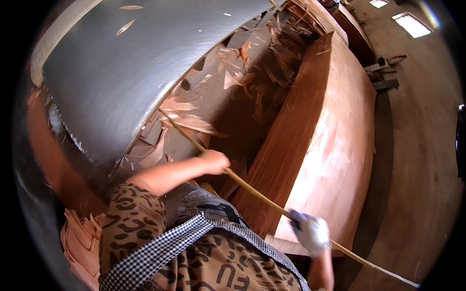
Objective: The person measures, cuts, and sorts thin sheets of wood veneer using a measuring stick and a handheld blade in a factory environment.
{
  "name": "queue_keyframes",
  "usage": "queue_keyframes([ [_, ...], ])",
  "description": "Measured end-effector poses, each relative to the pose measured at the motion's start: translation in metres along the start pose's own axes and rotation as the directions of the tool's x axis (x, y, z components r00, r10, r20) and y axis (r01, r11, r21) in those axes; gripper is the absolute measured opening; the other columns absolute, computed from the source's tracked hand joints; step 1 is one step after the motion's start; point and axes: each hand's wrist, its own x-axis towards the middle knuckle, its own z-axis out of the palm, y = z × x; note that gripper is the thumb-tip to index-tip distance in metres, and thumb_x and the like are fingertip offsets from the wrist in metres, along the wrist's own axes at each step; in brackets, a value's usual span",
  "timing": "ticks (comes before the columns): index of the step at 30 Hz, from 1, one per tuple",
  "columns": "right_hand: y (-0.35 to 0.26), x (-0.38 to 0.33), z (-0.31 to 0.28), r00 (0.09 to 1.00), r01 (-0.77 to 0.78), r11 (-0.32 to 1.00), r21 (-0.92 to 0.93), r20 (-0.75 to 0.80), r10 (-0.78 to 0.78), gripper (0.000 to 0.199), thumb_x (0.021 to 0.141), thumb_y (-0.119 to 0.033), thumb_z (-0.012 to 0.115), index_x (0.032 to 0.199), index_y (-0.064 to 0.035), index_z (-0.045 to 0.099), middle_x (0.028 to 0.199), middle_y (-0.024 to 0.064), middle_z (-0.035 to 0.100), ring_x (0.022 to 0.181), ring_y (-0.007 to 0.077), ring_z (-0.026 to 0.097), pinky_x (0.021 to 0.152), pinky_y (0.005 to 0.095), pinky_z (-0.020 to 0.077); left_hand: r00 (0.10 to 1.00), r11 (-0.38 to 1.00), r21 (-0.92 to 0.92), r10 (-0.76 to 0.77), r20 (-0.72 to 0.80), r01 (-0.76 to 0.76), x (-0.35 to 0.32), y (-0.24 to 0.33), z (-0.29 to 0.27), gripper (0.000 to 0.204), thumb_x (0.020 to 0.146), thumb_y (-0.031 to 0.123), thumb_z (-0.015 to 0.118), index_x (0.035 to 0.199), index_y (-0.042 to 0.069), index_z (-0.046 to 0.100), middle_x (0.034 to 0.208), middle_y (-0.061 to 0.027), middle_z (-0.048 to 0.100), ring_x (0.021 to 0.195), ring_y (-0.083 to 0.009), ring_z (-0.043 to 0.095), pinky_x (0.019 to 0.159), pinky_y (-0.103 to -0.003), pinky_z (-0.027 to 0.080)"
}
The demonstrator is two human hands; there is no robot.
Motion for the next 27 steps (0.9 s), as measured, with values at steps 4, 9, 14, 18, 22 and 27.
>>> queue_keyframes([
  [4, -0.015, 0.062, 0.1, 0.99, 0.067, 0.972, 0.225, -0.135, -0.037, 0.03, 0.082, -0.023, 0.051, 0.11, -0.0126, 0.052, 0.078, 0.016, 0.059, 0.069, 0.0313, 0.059, 0.06, 0.0399, 0.0468, 0.994, 0.957, 0.271, -0.085, -0.074, 0.102, -0.004, -0.083, 0.003, 0.011, 0.063, 0.024, 0.064, 0.066, 0.013, 0.063, 0.067, -0.0082, 0.061, 0.068, -0.0284, 0.061, 0.061, -0.041, 0.047],
  [9, 0.024, 0.032, 0.1, 0.987, -0.094, 0.955, 0.282, -0.098, 0.127, 0.032, 0.08, -0.027, 0.054, 0.11, -0.0143, 0.051, 0.085, 0.0122, 0.059, 0.076, 0.0321, 0.057, 0.062, 0.0422, 0.0462, 0.906, 0.968, 0.221, -0.018, -0.423, 0.122, 0.004, -0.073, 0.004, 0.011, 0.066, 0.017, 0.063, 0.074, 0.011, 0.058, 0.075, -0.0073, 0.058, 0.082, -0.0261, 0.055, 0.083, -0.04, 0.04],
  [14, 0.143, -0.061, 0.059, 0.84, -0.37, 0.844, -0.388, -0.528, 0.126, 0.019, 0.069, -0.018, 0.064, 0.087, -0.0161, 0.057, 0.062, 0.0044, 0.053, 0.053, 0.0217, 0.052, 0.046, 0.0366, 0.0422, 0.894, 0.972, 0.228, 0.055, -0.446, 0.054, 0.062, 0.012, -0.011, 0.013, 0.073, 0.016, 0.048, 0.063, 0.011, 0.056, 0.064, -0.0105, 0.056, 0.068, -0.0298, 0.057, 0.067, -0.042, 0.043],
  [18, 0.192, -0.133, -0.013, 0.38, -0.714, 0.657, -0.243, -0.922, 0.072, 0.028, 0.072, -0.002, 0.052, 0.098, -0.01, 0.058, 0.09, 0.0067, 0.055, 0.086, 0.0239, 0.054, 0.081, 0.0401, 0.0416, 0.845, 0.924, -0.071, 0.31, -0.435, -0.376, 0.11, 0.13, 0.01, 0.009, 0.076, 0.016, 0.052, 0.071, 0.009, 0.055, 0.07, -0.0093, 0.058, 0.074, -0.0277, 0.057, 0.064, -0.039, 0.045],
  [22, 0.201, -0.143, -0.037, 0.203, -0.784, 0.585, -0.207, -0.976, -0.074, 0.022, 0.08, -0.006, 0.048, 0.099, -0.006, 0.058, 0.119, 0.0082, 0.049, 0.111, 0.0272, 0.045, 0.095, 0.0375, 0.0342, 0.848, 0.803, -0.283, 0.464, -0.258, -0.525, 0.085, 0.198, 0.023, 0.017, 0.084, 0.024, 0.05, 0.081, 0.007, 0.049, 0.072, -0.0116, 0.056, 0.073, -0.0295, 0.056, 0.063, -0.04, 0.043],
  [27, 0.204, -0.083, -0.022, 0.175, -0.398, 0.905, -0.152, -0.981, -0.088, 0.015, 0.076, 0.001, 0.049, 0.089, -0.0053, 0.056, 0.116, 0.0137, 0.05, 0.11, 0.0327, 0.045, 0.09, 0.0378, 0.0396, 0.967, 0.826, -0.52, 0.256, 0.005, -0.217, 0.007, 0.163, 0.05, 0.025, 0.085, 0.032, 0.049, 0.087, 0.008, 0.05, 0.077, -0.0141, 0.057, 0.075, -0.0312, 0.057, 0.062, -0.041, 0.043],
])
